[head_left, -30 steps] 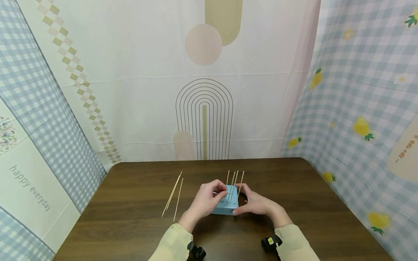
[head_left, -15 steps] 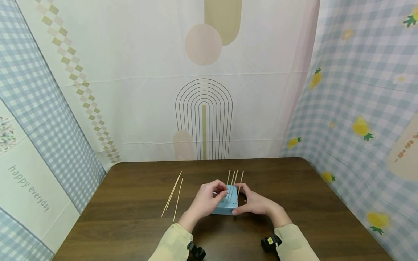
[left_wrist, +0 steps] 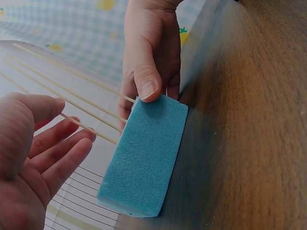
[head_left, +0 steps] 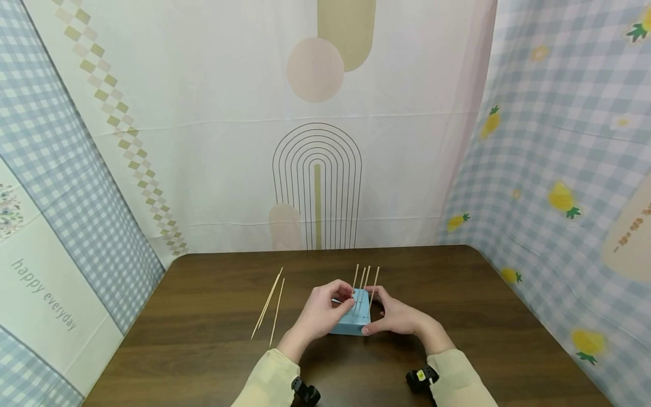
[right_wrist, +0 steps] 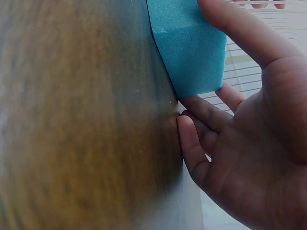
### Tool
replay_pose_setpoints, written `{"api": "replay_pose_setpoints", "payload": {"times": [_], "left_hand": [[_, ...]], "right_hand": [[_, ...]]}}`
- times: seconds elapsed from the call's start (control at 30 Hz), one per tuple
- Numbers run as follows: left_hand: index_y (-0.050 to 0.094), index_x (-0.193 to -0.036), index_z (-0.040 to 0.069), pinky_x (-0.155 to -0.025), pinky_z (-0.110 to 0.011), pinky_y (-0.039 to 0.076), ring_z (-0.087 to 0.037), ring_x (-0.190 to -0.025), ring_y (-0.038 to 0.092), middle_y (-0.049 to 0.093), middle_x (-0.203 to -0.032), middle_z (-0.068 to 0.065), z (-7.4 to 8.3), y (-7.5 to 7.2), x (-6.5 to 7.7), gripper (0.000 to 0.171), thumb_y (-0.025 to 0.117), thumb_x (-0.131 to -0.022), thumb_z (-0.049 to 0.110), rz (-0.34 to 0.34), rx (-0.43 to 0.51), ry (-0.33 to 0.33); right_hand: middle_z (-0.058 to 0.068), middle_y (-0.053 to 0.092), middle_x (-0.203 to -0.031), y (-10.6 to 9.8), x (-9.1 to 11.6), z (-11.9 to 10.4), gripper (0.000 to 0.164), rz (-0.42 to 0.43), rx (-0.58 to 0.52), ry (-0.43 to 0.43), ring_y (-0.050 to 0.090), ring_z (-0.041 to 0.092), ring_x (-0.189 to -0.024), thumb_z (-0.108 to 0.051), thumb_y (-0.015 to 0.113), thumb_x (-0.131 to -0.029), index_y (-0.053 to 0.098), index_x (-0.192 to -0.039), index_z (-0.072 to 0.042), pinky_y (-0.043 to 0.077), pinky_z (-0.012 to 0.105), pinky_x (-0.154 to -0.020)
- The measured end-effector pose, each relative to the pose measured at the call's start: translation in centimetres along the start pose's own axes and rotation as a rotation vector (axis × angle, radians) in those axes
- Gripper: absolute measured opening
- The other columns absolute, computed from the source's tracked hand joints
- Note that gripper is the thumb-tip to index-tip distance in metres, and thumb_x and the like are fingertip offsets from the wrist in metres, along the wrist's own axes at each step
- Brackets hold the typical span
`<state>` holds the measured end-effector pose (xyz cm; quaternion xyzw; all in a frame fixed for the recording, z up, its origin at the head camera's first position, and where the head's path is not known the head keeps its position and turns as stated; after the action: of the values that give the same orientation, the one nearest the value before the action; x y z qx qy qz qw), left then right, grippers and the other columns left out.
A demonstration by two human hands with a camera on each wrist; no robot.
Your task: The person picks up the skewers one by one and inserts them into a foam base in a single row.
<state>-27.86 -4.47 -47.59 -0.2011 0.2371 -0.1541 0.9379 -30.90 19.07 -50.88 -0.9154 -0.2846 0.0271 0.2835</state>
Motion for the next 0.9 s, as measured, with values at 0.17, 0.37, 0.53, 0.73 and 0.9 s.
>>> {"api": "replay_pose_setpoints", "payload": {"times": [0.17,0.37,0.53,0.73,0.9], "left_hand": [[0.073,-0.115,0.009,-0.081,-0.029,0.06,-0.012,-0.094,0.071,0.074,-0.102,0.005,-0.04,0.03,0.01,0.012,0.073,-0.104,0.014,0.004,0.002,-0.001],[0.074,-0.105,0.009,-0.081,-0.028,0.06,-0.009,-0.09,0.07,0.074,-0.097,0.006,-0.15,0.2,-0.07,0.006,0.075,-0.103,0.014,0.029,-0.028,0.008],[0.075,-0.102,0.012,-0.081,-0.029,0.059,-0.007,-0.085,0.068,0.074,-0.094,0.007,-0.01,0.24,-0.09,0.004,0.076,-0.1,0.009,0.041,-0.043,0.008],[0.076,-0.103,0.011,-0.082,-0.029,0.059,-0.006,-0.085,0.068,0.075,-0.095,0.006,0.14,0.18,-0.15,0.008,0.074,-0.101,0.004,0.034,-0.058,0.014],[0.077,-0.105,0.008,-0.083,-0.029,0.059,-0.006,-0.087,0.068,0.076,-0.098,0.005,0.26,0.18,-0.07,0.005,0.072,-0.103,0.008,0.021,-0.079,0.013]], "right_hand": [[0.023,0.041,-0.16,0.01,0.09,0.03,0.105,0.003,0.009,0.002,0.04,0.038,-0.148,-0.035,0.091,-0.087,0.024,-0.163,-0.007,0.04,0.06,-0.115],[0.023,0.042,-0.159,0.05,0.14,0.03,0.105,0.005,0.021,-0.004,0.041,0.038,-0.147,-0.036,0.091,-0.086,0.024,-0.163,-0.007,0.039,0.061,-0.115],[0.023,0.041,-0.16,0.02,0.02,0.05,0.106,0.005,0.015,0.0,0.041,0.037,-0.147,-0.036,0.09,-0.086,0.024,-0.163,-0.007,0.039,0.06,-0.116],[0.022,0.042,-0.159,-0.02,-0.05,0.03,0.105,0.005,0.024,0.003,0.042,0.037,-0.146,-0.037,0.09,-0.086,0.024,-0.163,-0.008,0.038,0.06,-0.116],[0.023,0.041,-0.16,-0.03,-0.02,0.02,0.106,0.003,0.019,0.005,0.042,0.037,-0.146,-0.036,0.091,-0.086,0.024,-0.163,-0.007,0.038,0.061,-0.116]]}}
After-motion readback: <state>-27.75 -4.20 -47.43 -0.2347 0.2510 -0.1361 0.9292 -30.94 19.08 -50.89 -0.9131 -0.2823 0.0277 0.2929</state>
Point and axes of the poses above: each hand's wrist, its own x-axis away from the middle knuckle, its own y-axis out of the palm, z = x × y, the point moved 2 cm from there along -x, towards the middle knuckle
